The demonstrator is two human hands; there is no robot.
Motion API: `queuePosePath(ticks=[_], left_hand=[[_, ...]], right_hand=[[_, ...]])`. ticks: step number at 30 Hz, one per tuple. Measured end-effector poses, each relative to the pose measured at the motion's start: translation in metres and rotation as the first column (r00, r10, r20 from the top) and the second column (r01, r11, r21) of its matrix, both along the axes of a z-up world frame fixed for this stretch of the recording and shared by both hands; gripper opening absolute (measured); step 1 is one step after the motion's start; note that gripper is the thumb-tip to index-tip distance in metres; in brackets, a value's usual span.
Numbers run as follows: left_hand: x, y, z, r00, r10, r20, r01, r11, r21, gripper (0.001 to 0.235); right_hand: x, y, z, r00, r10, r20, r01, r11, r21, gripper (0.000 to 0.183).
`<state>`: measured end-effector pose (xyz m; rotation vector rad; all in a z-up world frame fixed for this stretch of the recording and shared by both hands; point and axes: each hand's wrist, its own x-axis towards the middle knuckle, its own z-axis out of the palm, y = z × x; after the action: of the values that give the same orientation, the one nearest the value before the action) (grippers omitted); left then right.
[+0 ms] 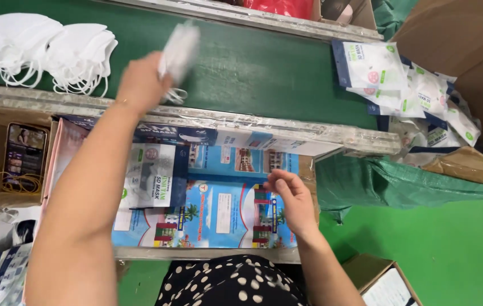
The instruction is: The recorder is picking up individual face masks from a conveyor belt and putting them into plastic packaging sleeves.
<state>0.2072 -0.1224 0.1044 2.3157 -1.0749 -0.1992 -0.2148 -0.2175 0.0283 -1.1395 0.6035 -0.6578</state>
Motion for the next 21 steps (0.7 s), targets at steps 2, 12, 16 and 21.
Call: queuePosePath(ticks=[2,12,16,21], left_hand=[[-0.045,0.014,0.013,0.939,-0.241,-0.246,0.180,0.953,-0.244,0.034],[-0.175,0.095,-0.013,0.734,-0.658,-0.168,0.558,0.725,-0.404,0.107],[-0.187,0.084,-0.077,0.823,-0.551,-0.136,0.554,0.832,-0.020,0.097],[-0.187,0.086,-0.123,0.817,-0.507,0.275,0.523,0.852,0.020,0.074]], right_hand=[[0.015,0.007,0.044,0.999,0.045,-0.022,-0.047,0.993,-0.111,0.049],[0.028,0.021,-0.016,0.962,0.116,-0.245,-0.213,0.882,-0.420,0.057],[0.041,0.049,-0.046,0.942,0.162,-0.294,-0.307,0.770,-0.560,0.073],[0.035,0.042,-0.049,0.925,0.157,-0.347,-0.339,0.755,-0.562,0.048]])
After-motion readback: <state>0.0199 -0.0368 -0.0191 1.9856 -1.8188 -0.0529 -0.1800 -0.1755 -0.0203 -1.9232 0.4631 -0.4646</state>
